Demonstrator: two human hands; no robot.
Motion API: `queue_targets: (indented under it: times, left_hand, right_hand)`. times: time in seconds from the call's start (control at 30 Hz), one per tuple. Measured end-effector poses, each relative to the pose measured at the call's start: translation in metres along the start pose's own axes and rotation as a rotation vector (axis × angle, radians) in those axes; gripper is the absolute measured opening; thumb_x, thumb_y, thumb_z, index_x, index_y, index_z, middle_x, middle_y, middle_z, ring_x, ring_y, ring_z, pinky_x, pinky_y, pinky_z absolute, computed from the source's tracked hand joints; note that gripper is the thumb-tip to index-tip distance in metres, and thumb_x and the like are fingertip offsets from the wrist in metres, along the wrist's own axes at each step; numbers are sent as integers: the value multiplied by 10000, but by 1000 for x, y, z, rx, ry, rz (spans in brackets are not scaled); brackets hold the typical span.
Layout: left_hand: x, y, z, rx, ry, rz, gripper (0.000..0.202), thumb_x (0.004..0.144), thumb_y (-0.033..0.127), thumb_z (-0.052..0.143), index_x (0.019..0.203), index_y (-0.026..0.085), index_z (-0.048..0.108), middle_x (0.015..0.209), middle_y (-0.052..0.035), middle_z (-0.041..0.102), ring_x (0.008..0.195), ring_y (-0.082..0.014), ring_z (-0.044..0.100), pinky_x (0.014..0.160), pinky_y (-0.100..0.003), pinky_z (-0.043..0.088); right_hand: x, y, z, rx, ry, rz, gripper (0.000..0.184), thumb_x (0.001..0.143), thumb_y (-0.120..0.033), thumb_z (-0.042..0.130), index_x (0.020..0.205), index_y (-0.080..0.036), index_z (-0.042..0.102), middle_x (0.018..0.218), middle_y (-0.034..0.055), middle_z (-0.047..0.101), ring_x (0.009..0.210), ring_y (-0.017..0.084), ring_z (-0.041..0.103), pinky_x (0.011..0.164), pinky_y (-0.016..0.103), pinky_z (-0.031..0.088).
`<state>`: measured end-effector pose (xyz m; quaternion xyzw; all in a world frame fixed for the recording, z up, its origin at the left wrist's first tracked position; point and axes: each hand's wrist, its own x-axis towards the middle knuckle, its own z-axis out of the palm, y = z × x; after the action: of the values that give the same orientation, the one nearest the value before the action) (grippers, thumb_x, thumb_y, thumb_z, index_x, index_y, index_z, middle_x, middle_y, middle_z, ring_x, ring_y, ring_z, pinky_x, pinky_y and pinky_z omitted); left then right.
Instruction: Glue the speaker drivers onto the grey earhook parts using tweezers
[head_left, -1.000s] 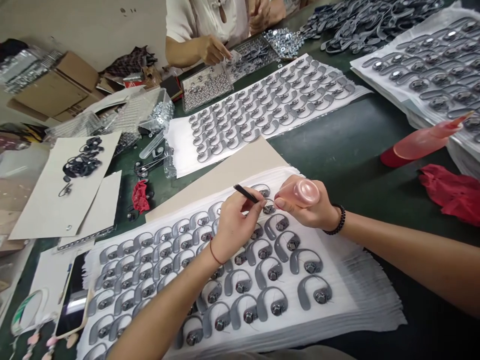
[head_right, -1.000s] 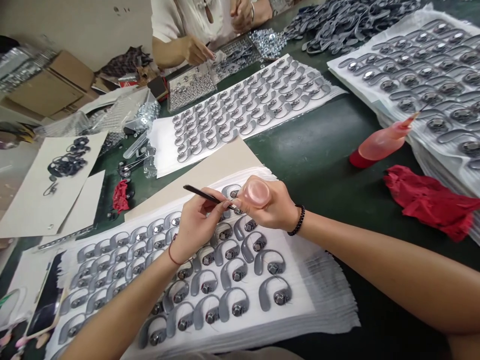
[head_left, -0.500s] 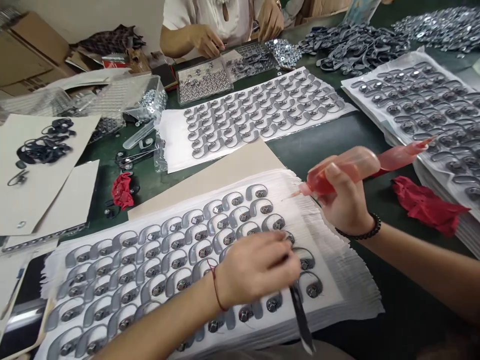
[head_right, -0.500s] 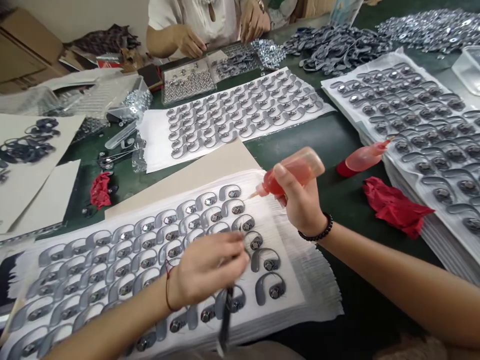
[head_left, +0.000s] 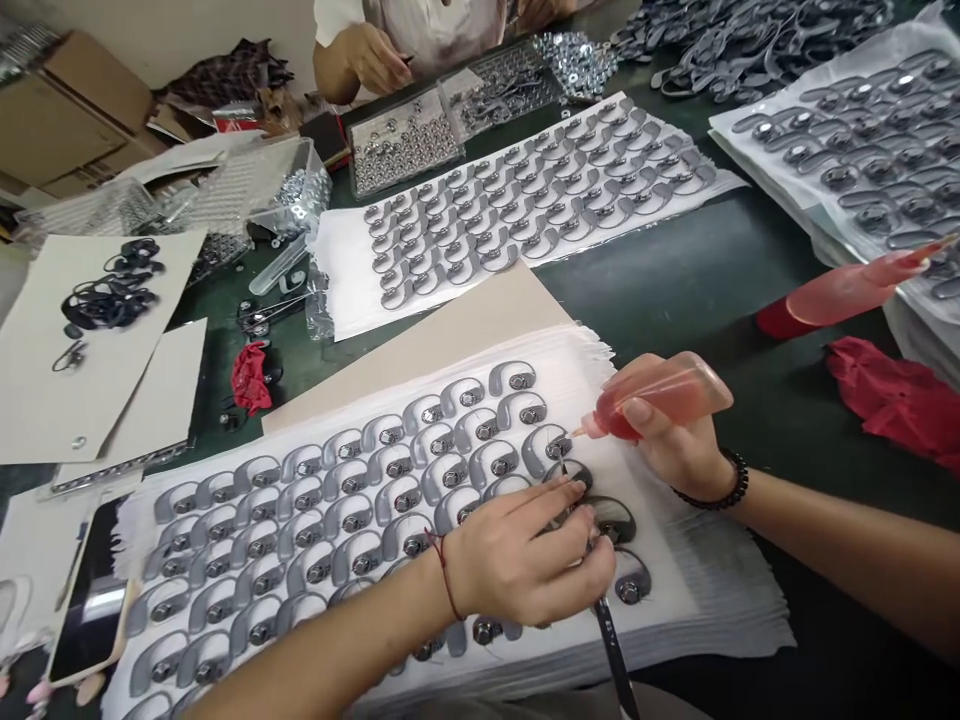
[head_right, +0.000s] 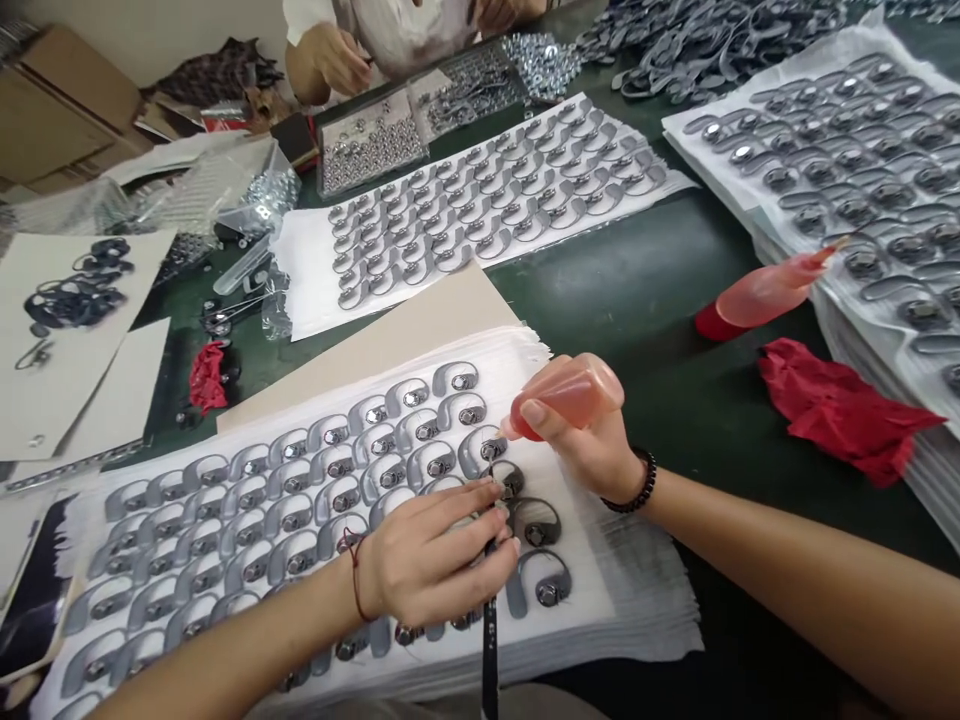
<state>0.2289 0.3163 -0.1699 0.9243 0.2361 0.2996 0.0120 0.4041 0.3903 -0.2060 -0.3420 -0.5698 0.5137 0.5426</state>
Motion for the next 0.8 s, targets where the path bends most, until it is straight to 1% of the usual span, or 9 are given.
queue_targets:
  times: [0.1,0.17,0.23,0.33,0.43,0.53,0.63,0.8]
  left_hand:
    - [0,0,1,23,-16,-14,29,726,145,625,749,141,641,699,-30,673,765,-212,676,725,-274,580]
    - [-1,-1,2,37,-35,-18,33,734,144,620,758,149,643,704,-20,676,783,-202,676,729,-260,576]
    - [-2,-1,2,40,-50,-25,41,736,142,622,767,153,647,714,-16,679,791,-195,675,735,-255,575]
    - [-3,-1,3,34,-60,-34,50,730,146,630,776,148,649,718,-17,679,803,-206,674,726,-259,578]
    - [-3,0,3,32,-64,-28,64,734,154,629,795,141,645,718,-23,672,804,-214,673,724,-272,582]
    - [-4,1,6,23,-21,-45,58,750,144,609,800,126,634,707,-29,655,805,-209,672,743,-283,579]
    - [-4,2,9,7,41,-57,63,733,123,615,791,105,632,683,-28,640,792,-220,672,734,-291,578]
    - [-3,2,11,13,42,-55,56,724,118,618,771,108,646,678,-24,647,782,-223,673,759,-298,574]
  right_hand:
    - [-1,0,-1,1,-43,-5,220,796,-351,655,679,-168,624,638,36,609,588,171,608,521,292,502]
    - [-1,-1,-1,-43,-78,-46,190,815,-323,641,690,-180,645,643,27,622,606,166,609,544,286,502]
    - [0,-3,-1,-101,-138,-101,199,831,-313,626,673,-196,655,648,17,626,614,151,602,552,268,498]
    - [1,-6,-1,-172,-221,-134,231,829,-353,629,656,-200,645,678,18,623,633,137,595,560,238,501]
    - [0,-8,0,-237,-241,-142,230,812,-376,646,684,-185,642,709,31,620,653,138,595,596,229,516]
    - [-1,-9,0,-267,-263,-133,213,808,-356,649,710,-167,641,724,36,616,658,136,599,600,217,519]
    - [-2,-10,-1,-267,-293,-123,188,803,-327,653,725,-158,630,737,32,614,669,126,602,616,198,516]
    - [-1,-10,-1,-261,-328,-145,139,801,-291,656,754,-171,604,726,16,615,672,116,605,633,182,511]
